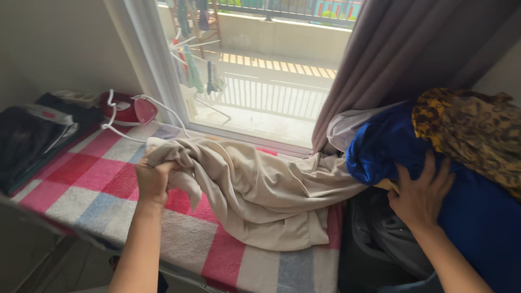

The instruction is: The person folds a pair of dark shorts, then a light-colored hoodie, and finally a dark gray sweatshirt on a checkered ironing board. Each item is smoothed, folded in half, then folded again into a compact rectangle and stacked on the left side of the board.

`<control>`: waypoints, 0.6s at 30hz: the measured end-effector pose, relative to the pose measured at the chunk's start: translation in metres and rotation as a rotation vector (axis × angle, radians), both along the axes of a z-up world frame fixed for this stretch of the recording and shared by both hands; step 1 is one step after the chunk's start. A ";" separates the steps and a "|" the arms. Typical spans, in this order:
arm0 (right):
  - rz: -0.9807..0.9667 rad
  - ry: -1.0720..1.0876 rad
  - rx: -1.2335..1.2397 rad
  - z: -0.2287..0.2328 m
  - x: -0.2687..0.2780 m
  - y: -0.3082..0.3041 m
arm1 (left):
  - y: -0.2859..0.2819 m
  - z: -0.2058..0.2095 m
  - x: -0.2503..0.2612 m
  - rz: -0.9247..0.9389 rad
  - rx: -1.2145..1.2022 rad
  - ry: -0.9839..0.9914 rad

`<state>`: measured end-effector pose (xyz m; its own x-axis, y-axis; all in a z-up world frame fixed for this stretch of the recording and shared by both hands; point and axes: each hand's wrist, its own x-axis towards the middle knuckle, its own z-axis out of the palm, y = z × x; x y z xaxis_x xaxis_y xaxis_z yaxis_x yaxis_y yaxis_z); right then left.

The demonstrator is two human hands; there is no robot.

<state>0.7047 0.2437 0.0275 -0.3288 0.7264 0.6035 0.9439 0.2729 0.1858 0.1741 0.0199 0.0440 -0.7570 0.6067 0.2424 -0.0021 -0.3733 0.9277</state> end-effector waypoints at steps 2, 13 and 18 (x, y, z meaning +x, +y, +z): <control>0.044 0.052 0.038 -0.001 -0.004 -0.008 | -0.014 -0.014 0.002 -0.036 -0.063 -0.056; 0.837 0.382 -0.227 -0.025 -0.089 -0.059 | -0.047 -0.028 0.013 0.031 -0.118 -0.100; 0.572 0.356 -0.528 -0.072 -0.125 -0.034 | -0.066 -0.047 0.019 0.037 -0.142 -0.140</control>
<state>0.5800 0.2097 -0.0441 -0.5859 0.7212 0.3696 0.6124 0.6928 -0.3808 0.1932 -0.0462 -0.0030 -0.8000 0.5981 0.0474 -0.1234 -0.2413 0.9626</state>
